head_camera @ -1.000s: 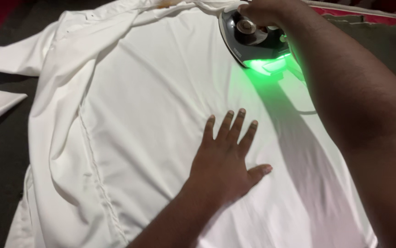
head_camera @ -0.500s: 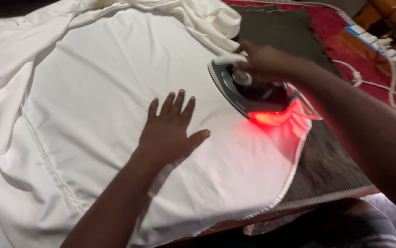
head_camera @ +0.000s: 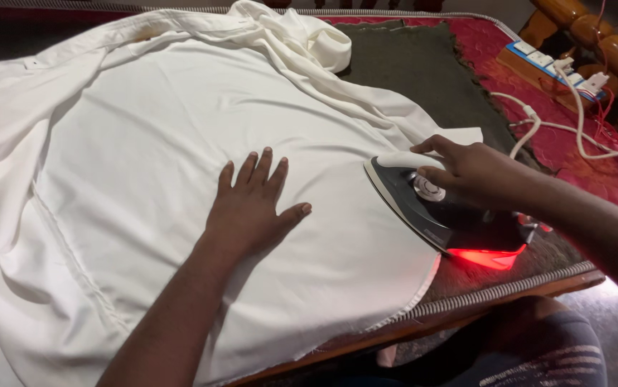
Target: The person lays out a white shirt on a bed, buttons it up, and smooths the fabric. They then use an electric iron to press the front of the shirt, moving the iron back and forth while holding the fabric with the other hand.
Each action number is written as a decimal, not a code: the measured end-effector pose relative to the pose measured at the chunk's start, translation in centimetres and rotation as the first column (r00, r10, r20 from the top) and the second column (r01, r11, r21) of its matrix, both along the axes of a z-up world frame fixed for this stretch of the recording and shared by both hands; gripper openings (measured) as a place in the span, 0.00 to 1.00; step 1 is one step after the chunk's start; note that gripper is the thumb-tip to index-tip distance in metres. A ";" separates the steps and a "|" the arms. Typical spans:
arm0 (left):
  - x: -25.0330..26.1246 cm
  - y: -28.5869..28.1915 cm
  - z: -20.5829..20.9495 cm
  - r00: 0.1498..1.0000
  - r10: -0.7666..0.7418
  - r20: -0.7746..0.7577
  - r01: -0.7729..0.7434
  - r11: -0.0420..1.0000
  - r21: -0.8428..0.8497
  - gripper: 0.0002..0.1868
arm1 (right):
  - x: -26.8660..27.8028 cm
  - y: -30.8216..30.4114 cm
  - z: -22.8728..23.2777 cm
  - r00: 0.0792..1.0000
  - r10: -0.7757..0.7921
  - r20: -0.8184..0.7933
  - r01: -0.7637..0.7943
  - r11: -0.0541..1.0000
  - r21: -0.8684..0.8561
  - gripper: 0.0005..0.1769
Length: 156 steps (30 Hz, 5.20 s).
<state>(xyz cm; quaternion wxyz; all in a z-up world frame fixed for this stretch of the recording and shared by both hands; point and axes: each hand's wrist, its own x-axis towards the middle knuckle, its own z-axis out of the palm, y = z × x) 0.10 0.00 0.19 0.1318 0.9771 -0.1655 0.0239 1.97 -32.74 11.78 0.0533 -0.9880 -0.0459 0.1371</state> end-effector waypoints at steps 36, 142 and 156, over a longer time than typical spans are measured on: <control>37.3 -1.5 -1.5 0.970 0.243 -0.002 -0.243 0.970 -0.018 0.36 | 1.8 2.1 -0.5 0.997 0.069 0.035 -0.073 0.991 0.112 0.30; 29.8 18.8 -4.6 0.946 0.230 0.229 -0.198 0.968 -0.154 0.32 | 27.4 25.2 -1.8 0.978 0.190 0.089 -0.208 0.935 0.287 0.26; 29.5 19.9 -3.7 0.961 0.162 0.226 -0.139 0.984 -0.113 0.27 | 31.8 27.3 -4.1 0.876 0.342 0.339 -0.446 0.841 0.306 0.21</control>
